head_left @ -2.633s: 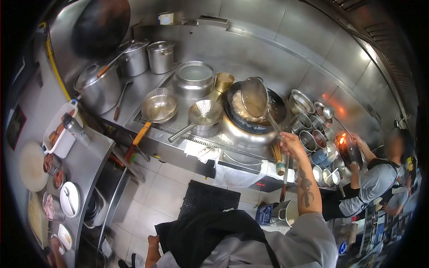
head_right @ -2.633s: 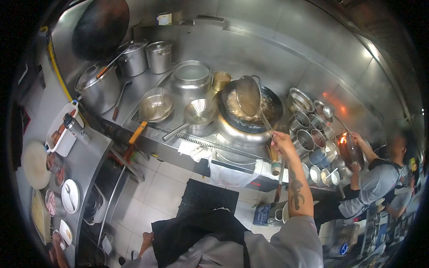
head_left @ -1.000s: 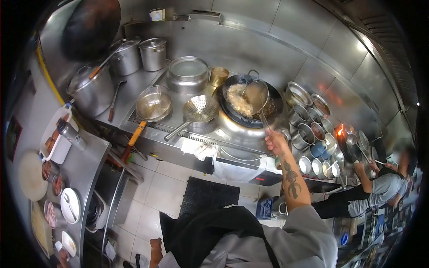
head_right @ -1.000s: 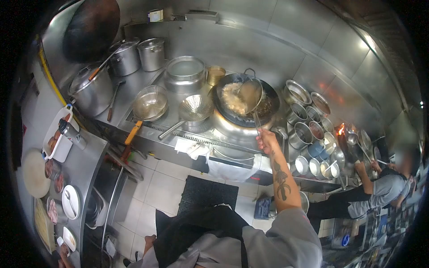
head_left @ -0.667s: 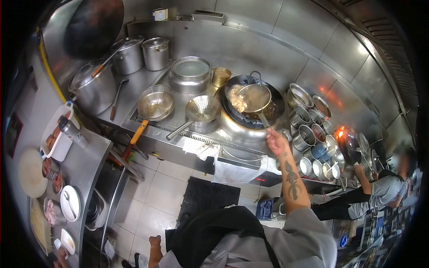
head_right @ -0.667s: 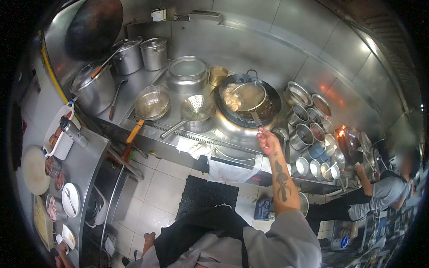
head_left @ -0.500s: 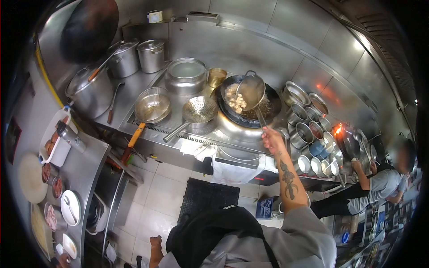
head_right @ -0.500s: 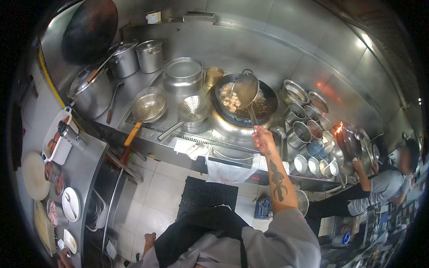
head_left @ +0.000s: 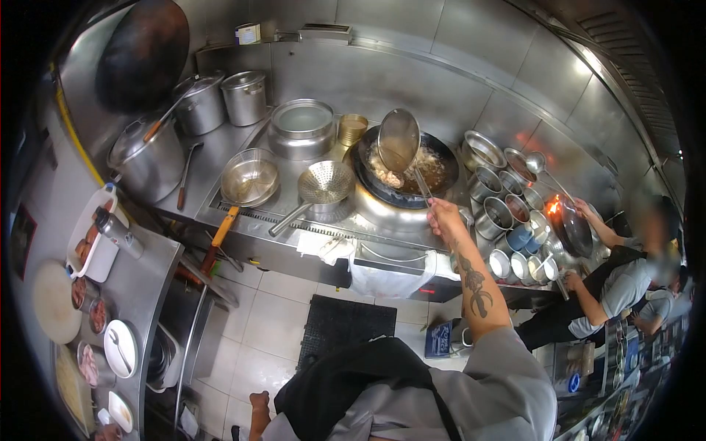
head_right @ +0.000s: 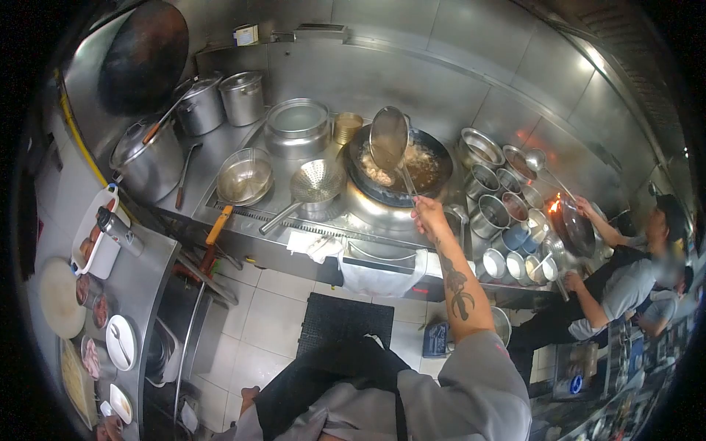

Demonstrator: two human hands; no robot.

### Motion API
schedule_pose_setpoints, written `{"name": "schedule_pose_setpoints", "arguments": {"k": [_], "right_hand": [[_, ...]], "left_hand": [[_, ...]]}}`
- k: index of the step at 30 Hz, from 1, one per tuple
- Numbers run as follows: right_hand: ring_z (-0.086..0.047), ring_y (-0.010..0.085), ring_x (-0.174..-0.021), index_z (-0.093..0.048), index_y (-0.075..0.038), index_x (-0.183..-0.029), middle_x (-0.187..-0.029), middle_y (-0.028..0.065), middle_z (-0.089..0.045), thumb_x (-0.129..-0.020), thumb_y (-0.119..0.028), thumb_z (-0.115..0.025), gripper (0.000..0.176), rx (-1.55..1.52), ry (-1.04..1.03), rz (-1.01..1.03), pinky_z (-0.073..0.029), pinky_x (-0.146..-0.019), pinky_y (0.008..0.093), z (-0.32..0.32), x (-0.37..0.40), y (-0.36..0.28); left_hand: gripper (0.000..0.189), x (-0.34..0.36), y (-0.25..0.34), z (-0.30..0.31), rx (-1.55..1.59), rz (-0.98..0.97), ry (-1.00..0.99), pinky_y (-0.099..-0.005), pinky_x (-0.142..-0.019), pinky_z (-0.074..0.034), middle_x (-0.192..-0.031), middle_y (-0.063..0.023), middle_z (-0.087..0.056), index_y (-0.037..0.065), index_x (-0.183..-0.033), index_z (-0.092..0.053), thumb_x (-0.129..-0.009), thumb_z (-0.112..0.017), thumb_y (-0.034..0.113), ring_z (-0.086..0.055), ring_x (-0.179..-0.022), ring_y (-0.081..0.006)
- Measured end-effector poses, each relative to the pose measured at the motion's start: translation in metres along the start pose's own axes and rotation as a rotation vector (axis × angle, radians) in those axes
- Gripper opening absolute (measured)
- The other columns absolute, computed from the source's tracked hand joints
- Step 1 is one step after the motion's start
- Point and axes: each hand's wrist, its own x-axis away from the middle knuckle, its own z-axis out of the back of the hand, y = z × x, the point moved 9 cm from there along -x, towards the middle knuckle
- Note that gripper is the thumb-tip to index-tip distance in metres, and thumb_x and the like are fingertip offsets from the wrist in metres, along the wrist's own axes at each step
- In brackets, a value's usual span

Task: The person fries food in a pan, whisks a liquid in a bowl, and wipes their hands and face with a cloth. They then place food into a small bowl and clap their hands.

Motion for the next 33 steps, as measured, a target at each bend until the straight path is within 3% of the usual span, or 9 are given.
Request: {"name": "schedule_pose_setpoints", "arguments": {"k": [5, 6, 10, 13, 17, 21, 26, 29, 33], "right_hand": [[-0.039, 0.0086, -0.043, -0.048, -0.003, -0.118, -0.067, 0.0035, -0.051, -0.091, -0.015, -0.044, 0.03, -0.004, -0.015, -0.049, -0.03, -0.033, 0.0233, -0.01, -0.003, 0.01], [-0.039, 0.0087, -0.043, -0.048, -0.004, -0.118, -0.067, 0.0036, -0.051, -0.091, -0.015, -0.044, 0.03, 0.012, -0.034, -0.08, -0.03, -0.033, 0.0233, -0.012, -0.004, 0.013], [-0.038, 0.0085, -0.043, -0.048, -0.004, -0.116, -0.067, 0.0034, -0.051, -0.09, -0.013, -0.045, 0.028, -0.11, 0.019, -0.066, -0.029, -0.033, 0.0229, -0.008, 0.003, 0.005], [-0.039, 0.0079, -0.043, -0.049, -0.004, -0.116, -0.066, 0.003, -0.052, -0.089, -0.012, -0.046, 0.028, -0.085, 0.023, -0.083, -0.028, -0.032, 0.0219, -0.011, 0.015, 0.005], [-0.039, 0.0083, -0.043, -0.049, -0.006, -0.117, -0.066, 0.0029, -0.051, -0.09, -0.012, -0.046, 0.028, -0.114, 0.022, -0.109, -0.028, -0.032, 0.0226, 0.005, 0.013, 0.001], [-0.039, 0.0081, -0.042, -0.049, -0.007, -0.118, -0.066, 0.0025, -0.05, -0.09, -0.012, -0.046, 0.028, -0.137, 0.075, -0.037, -0.029, -0.032, 0.0226, 0.045, 0.011, -0.013], [-0.039, 0.0075, -0.041, -0.053, -0.007, -0.114, -0.062, 0.0004, -0.051, -0.094, -0.02, -0.045, 0.025, 0.137, 0.222, 0.028, -0.031, -0.033, 0.0225, 0.093, -0.009, -0.026], [-0.039, 0.0078, -0.041, -0.055, -0.007, -0.112, -0.06, 0.0006, -0.05, -0.094, -0.021, -0.046, 0.025, 0.207, 0.268, 0.051, -0.03, -0.033, 0.0232, 0.104, -0.016, -0.026], [-0.04, 0.0087, -0.04, -0.057, -0.006, -0.11, -0.057, 0.001, -0.049, -0.094, -0.022, -0.046, 0.025, 0.26, 0.252, 0.028, -0.03, -0.032, 0.0244, 0.112, -0.036, -0.017]], "left_hand": [[0.02, -0.021, -0.018, -0.012, 0.035, 0.013, -0.015, -0.0373, -0.048, -0.04, -0.062, -0.0092, -0.052, -0.01, -0.074, -0.051, -0.066, -0.061, 0.005, -0.05, -0.053, -0.0178], [0.026, -0.071, -0.051, -0.038, 0.129, -0.061, -0.124, -0.041, -0.053, -0.044, -0.072, -0.0144, -0.056, -0.013, -0.08, -0.051, -0.066, -0.061, 0.007, -0.054, -0.062, -0.0221], [0.031, -0.054, -0.044, -0.027, 0.114, -0.026, 0.029, -0.0441, -0.057, -0.044, -0.079, -0.0198, -0.059, -0.015, -0.085, -0.053, -0.067, -0.062, 0.008, -0.056, -0.069, -0.0257], [0.029, -0.051, -0.053, -0.032, 0.132, 0.084, -0.003, -0.0433, -0.054, -0.042, -0.074, -0.0179, -0.058, -0.014, -0.081, -0.053, -0.067, -0.063, 0.009, -0.054, -0.064, -0.0237], [0.024, -0.053, -0.054, -0.033, 0.19, 0.027, -0.031, -0.0412, -0.044, -0.032, -0.058, -0.0073, -0.048, -0.007, -0.065, -0.049, -0.066, -0.065, 0.011, -0.041, -0.049, -0.0169], [0.022, -0.052, -0.061, -0.03, 0.195, 0.045, -0.033, -0.0403, -0.043, -0.031, -0.057, -0.0074, -0.048, -0.007, -0.064, -0.049, -0.066, -0.064, 0.008, -0.041, -0.048, -0.0172], [0.02, -0.042, -0.056, -0.024, 0.173, 0.06, 0.082, -0.0392, -0.042, -0.03, -0.056, -0.008, -0.049, -0.007, -0.065, -0.049, -0.064, -0.064, 0.006, -0.041, -0.047, -0.018], [0.021, -0.053, -0.065, -0.035, 0.203, 0.045, -0.046, -0.0394, -0.043, -0.033, -0.057, -0.0087, -0.05, -0.009, -0.071, -0.05, -0.064, -0.064, 0.005, -0.043, -0.049, -0.0175], [0.02, -0.043, -0.063, -0.031, 0.165, 0.056, 0.104, -0.0387, -0.043, -0.031, -0.055, -0.0069, -0.047, -0.008, -0.071, -0.05, -0.064, -0.063, 0.005, -0.042, -0.048, -0.0163]]}}
